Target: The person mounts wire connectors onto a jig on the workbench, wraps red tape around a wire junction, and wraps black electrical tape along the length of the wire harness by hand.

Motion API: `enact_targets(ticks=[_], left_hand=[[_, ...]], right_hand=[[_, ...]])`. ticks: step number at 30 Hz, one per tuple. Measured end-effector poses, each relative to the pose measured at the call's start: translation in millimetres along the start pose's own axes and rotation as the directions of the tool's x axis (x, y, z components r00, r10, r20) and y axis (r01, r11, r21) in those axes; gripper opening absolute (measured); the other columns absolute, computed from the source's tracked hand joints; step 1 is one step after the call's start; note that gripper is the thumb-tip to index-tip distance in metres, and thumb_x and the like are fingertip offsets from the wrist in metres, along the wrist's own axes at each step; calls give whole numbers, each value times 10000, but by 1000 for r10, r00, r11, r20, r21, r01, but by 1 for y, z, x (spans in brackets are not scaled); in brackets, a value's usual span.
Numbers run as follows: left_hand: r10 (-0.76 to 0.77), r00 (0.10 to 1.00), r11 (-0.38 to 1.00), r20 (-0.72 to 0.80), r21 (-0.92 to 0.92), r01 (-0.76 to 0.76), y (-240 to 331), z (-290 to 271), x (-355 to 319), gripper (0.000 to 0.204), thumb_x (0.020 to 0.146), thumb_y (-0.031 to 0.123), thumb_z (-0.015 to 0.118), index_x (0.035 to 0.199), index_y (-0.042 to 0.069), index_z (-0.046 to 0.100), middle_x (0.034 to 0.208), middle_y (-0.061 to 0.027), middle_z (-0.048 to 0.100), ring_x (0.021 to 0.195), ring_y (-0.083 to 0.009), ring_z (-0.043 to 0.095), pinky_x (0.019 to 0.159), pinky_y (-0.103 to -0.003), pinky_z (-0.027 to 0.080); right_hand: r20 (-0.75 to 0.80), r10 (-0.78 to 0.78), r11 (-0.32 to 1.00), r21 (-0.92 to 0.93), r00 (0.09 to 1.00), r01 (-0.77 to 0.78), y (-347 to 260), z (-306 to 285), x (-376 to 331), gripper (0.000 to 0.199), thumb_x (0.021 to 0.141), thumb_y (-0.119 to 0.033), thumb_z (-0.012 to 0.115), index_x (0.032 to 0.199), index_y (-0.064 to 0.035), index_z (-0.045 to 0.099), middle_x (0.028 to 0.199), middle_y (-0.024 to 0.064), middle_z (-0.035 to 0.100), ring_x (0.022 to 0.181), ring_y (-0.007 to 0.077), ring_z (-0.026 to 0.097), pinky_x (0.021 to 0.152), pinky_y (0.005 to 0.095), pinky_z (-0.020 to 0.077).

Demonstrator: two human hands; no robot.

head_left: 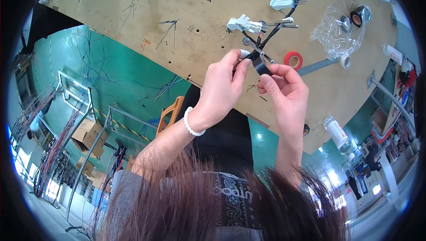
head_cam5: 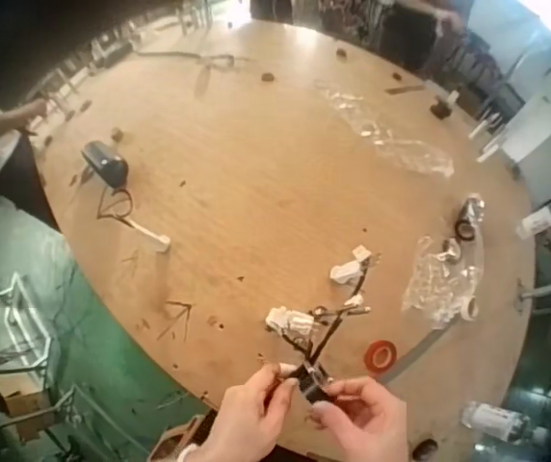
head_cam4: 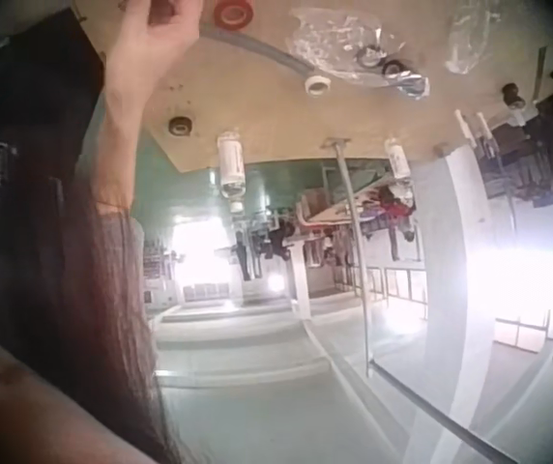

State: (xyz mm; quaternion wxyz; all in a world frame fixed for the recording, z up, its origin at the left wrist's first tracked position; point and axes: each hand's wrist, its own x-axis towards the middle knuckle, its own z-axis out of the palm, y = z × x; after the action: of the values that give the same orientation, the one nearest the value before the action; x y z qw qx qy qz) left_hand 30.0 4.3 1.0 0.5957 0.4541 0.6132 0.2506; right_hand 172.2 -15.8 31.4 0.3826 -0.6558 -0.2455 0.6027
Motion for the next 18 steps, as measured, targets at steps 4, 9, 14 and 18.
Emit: enact_targets(ticks=[4,9,14,18], left_hand=[[119,992,993,-50,25,-118,-11,4,-5,100,924,36,560,996,-35,562,736,-189,610,591,-303,590,537,-367,450],[147,986,986,-75,-65,-152,-14,10,-9,111,851,46,641,872,-13,549,746,-160,598,641,-327,610,545,-368,468],[120,972,913,-202,-362,-188,-26,18,-14,107,852,76,656,905,-1,604,778,-105,627,654,-133,588,551,-312,458],[-83,979,992,-185,-113,63,-12,15,1,235,945,168,621,826,-28,672,608,-62,598,556,-65,484,480,-280,390]], right_hand=[[-112,-215,923,-347,970,165,-9,39,-10,185,842,-11,721,1006,36,649,857,30,635,745,92,632,660,227,516],[-222,-507,729,-626,833,277,-8,65,-8,212,785,-16,764,985,1,697,815,38,605,681,109,628,565,227,491],[55,-718,478,-686,694,549,3,65,-12,288,743,13,754,1026,-26,712,898,93,676,767,153,639,680,251,499],[-306,-279,947,-245,910,208,33,43,-12,182,937,-81,611,1076,28,656,991,83,699,869,170,641,772,292,515]])
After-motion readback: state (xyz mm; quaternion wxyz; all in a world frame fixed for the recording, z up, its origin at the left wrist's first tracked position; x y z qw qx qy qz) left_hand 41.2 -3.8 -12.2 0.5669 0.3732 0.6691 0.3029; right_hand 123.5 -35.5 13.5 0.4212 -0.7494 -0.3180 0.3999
